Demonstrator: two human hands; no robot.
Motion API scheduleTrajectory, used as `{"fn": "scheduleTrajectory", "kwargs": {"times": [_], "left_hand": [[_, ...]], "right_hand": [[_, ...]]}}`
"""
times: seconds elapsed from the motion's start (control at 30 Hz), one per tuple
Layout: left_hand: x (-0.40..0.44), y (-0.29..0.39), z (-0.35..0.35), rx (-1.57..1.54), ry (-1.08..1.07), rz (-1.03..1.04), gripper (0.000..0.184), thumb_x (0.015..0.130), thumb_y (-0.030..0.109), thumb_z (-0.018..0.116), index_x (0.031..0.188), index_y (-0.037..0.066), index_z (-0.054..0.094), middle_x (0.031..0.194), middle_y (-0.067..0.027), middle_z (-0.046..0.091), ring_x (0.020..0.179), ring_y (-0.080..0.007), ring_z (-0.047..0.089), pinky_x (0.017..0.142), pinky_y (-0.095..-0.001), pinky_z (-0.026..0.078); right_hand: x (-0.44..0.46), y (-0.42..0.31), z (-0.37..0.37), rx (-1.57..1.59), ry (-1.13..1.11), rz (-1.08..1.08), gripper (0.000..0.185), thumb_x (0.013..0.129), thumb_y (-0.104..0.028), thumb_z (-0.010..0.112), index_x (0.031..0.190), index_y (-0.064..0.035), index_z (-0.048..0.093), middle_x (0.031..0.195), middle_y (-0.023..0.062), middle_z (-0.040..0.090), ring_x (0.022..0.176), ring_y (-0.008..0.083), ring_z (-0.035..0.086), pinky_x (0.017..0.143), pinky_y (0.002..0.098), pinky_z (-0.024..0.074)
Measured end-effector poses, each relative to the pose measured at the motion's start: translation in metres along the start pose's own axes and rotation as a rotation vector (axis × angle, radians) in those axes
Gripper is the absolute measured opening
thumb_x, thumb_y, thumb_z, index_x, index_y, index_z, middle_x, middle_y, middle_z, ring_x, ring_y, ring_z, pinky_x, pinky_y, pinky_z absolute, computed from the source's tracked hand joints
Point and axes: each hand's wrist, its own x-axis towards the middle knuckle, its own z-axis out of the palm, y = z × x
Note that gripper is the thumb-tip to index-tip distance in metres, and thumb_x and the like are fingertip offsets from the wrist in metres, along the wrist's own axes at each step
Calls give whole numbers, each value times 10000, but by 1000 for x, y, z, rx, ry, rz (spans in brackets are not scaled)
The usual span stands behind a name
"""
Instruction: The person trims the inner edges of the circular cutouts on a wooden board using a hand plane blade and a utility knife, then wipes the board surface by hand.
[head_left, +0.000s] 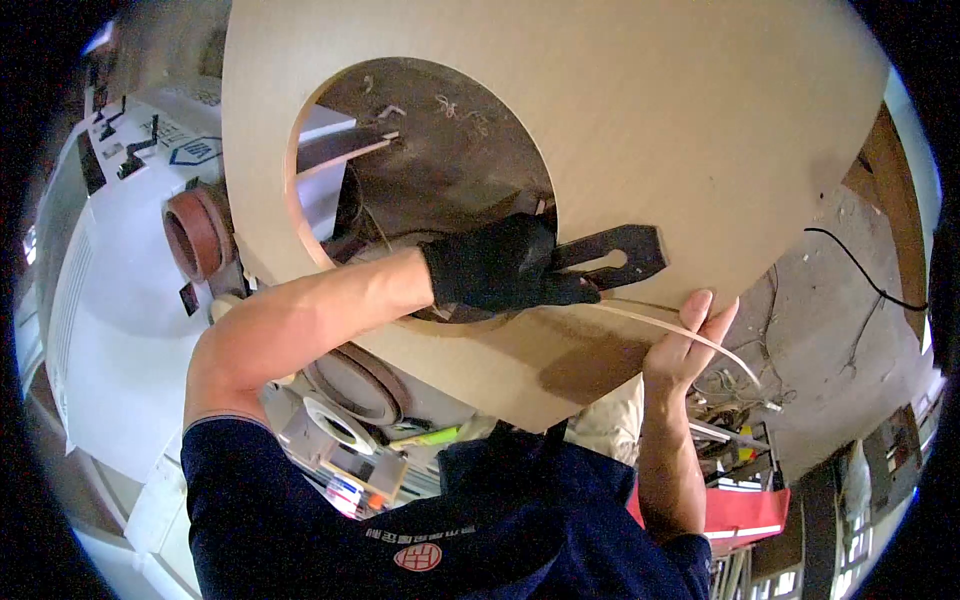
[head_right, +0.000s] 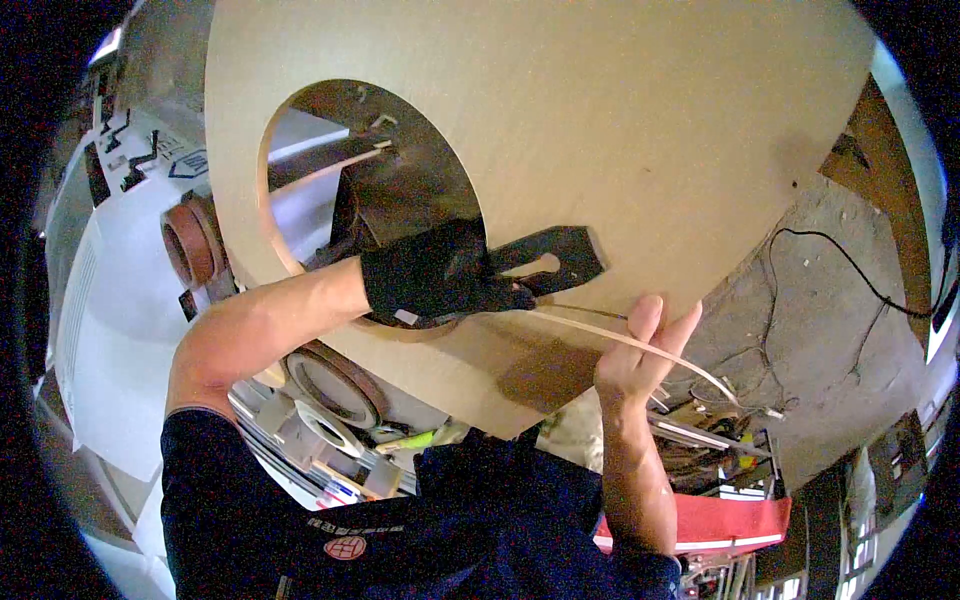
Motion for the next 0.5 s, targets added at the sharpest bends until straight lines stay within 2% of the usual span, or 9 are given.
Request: {"fn": "scheduleTrajectory", "kwargs": {"times": [0.07, 0.1, 0.13, 0.17, 0.27, 0.3, 0.37, 0.43, 0.5], "left_hand": [[8, 19, -21, -193, -102, -354, 410, 955, 492, 684, 806, 115, 745, 511, -122, 494, 431, -181, 450, 438, -366, 326], [14, 24, -33, -289, -252, -500, 430, 954, 497, 684, 775, 109, 733, 511, -119, 496, 438, -176, 462, 443, -361, 334], [11, 20, -32, -396, -380, -579, 481, 955, 565, 632, 975, 89, 701, 571, -185, 525, 489, -257, 497, 496, -411, 381], [9, 15, -31, -488, -508, -665, 610, 956, 633, 579, 1175, 70, 668, 631, -252, 554, 539, -338, 532, 549, -460, 428], [8, 14, -28, -259, -566, -582, 670, 926, 664, 602, 951, 2, 701, 599, -253, 537, 536, -344, 548, 550, -453, 427], [2, 11, -17, -301, -512, -548, 714, 918, 676, 603, 802, -26, 675, 567, -253, 509, 513, -345, 532, 542, -453, 422], [-11, 10, 1, -440, -423, -508, 742, 916, 683, 600, 722, -33, 638, 550, -246, 485, 505, -338, 517, 533, -452, 413], [-23, 3, 21, -483, -366, -458, 735, 922, 681, 590, 720, -24, 634, 541, -236, 468, 496, -327, 497, 524, -450, 404], [-31, 6, 38, -434, -308, -422, 692, 937, 671, 575, 797, 0, 662, 540, -224, 456, 485, -313, 473, 515, -447, 393]], "right_hand": [[1, -6, -3, -12, -25, 48, 389, 1095, -229, 449, 1380, 29, 386, 1183, 108, 561, 1052, 164, 518, 938, 322, 446], [2, -5, -7, -35, -49, 66, 408, 1091, -214, 457, 1399, 33, 354, 1185, 116, 557, 1045, 169, 519, 933, 330, 450], [1, -3, -10, -60, -77, 86, 430, 1087, -198, 466, 1418, 37, 323, 1188, 124, 553, 1038, 175, 519, 928, 337, 453], [-2, -3, -10, -61, -42, 106, 417, 1086, -204, 465, 1406, 38, 351, 1187, 135, 563, 1034, 186, 529, 933, 355, 457], [-62, 38, -16, -220, -5, -37, 403, 1098, -259, 460, 1365, 41, 432, 1171, 101, 577, 1062, 161, 517, 939, 322, 434], [-73, 39, -16, -178, -20, -4, 403, 1087, -251, 473, 1362, 40, 433, 1164, 111, 580, 1044, 174, 529, 932, 336, 446], [-89, 41, -12, -100, -47, 70, 406, 1066, -237, 499, 1357, 39, 434, 1149, 129, 586, 1009, 200, 552, 918, 364, 470], [-90, 39, -11, -38, -25, 147, 395, 1061, -241, 502, 1339, 35, 456, 1127, 119, 596, 990, 200, 560, 893, 354, 477], [-89, 32, -9, -2, -27, 168, 393, 1059, -254, 501, 1337, 23, 469, 1082, 103, 610, 951, 193, 567, 845, 335, 485]]}}
